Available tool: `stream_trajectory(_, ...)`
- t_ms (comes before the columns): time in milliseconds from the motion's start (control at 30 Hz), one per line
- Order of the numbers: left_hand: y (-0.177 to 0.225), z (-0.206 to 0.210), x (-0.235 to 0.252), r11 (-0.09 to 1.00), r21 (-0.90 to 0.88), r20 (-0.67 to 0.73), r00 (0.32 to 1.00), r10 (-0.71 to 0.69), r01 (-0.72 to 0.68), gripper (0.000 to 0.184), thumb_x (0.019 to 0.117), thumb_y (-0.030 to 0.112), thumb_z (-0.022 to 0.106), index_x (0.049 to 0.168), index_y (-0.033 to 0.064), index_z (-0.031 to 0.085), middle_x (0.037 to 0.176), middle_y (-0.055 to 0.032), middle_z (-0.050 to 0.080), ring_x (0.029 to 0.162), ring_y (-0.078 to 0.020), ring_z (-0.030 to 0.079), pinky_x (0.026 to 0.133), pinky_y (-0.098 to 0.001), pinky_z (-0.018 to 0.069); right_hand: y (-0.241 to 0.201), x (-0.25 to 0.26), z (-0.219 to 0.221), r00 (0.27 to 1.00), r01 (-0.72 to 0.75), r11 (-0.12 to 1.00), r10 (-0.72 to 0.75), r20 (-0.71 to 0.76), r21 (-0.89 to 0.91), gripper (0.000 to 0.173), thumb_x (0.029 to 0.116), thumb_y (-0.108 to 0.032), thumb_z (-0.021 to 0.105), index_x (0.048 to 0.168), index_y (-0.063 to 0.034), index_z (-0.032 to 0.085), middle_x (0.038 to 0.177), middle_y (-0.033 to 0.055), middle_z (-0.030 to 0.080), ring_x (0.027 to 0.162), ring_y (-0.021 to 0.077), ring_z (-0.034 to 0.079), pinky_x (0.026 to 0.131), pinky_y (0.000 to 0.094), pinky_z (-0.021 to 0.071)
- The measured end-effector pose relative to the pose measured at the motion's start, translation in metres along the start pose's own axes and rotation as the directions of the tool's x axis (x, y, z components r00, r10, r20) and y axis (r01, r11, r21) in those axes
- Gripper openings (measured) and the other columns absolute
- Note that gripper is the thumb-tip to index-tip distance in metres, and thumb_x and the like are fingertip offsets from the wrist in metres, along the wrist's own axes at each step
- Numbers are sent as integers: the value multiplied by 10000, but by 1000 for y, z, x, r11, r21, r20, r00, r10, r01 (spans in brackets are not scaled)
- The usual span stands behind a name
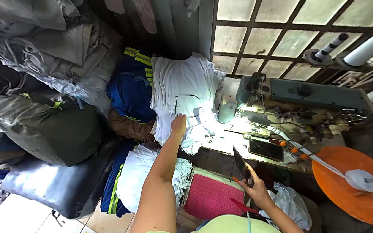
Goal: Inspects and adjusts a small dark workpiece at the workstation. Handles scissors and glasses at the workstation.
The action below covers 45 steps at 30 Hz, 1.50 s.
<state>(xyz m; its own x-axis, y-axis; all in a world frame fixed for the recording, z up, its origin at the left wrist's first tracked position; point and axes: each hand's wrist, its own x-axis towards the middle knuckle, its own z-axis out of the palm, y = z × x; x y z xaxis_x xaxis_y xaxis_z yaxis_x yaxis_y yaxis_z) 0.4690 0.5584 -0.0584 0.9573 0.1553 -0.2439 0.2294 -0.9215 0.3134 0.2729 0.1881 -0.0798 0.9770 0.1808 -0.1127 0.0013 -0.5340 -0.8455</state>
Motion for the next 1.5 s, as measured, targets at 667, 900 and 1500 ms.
stream_trajectory(667, 2, -57, -302, 898, -189, -795, 599, 98, -398, 214, 988, 63, 585, 1053, -26, 768, 892, -165, 744, 809, -255, 732, 784, -410, 603, -69, -3, 30, 930, 267, 789, -362, 67, 553, 702, 945, -89, 558, 1507, 130, 199, 1257, 75, 710, 724, 40, 708, 570, 197, 566)
stream_trajectory(900, 66, -62, -445, 687, -394, -884, 458, -100, -611, 174, 979, -20, 577, 1021, -139, 698, 871, -116, 716, 754, 10, 633, 731, -152, 535, -167, -42, 15, 648, 366, 462, -749, 135, 808, 682, 921, -252, 744, 1503, -252, 387, 1257, -119, 714, 776, 6, 711, 674, 162, 587)
stream_trajectory(1500, 161, -68, -625, 745, -147, -980, -4, -198, -651, 194, 1083, 214, 492, 1142, 103, 640, 918, 72, 630, 811, 64, 567, 733, -101, 459, -305, -138, -46, 47, -130, 291, -953, 299, 948, 280, 1016, -210, 609, 1282, -261, 681, 1041, -126, 747, 807, -56, 667, 725, 98, 528)
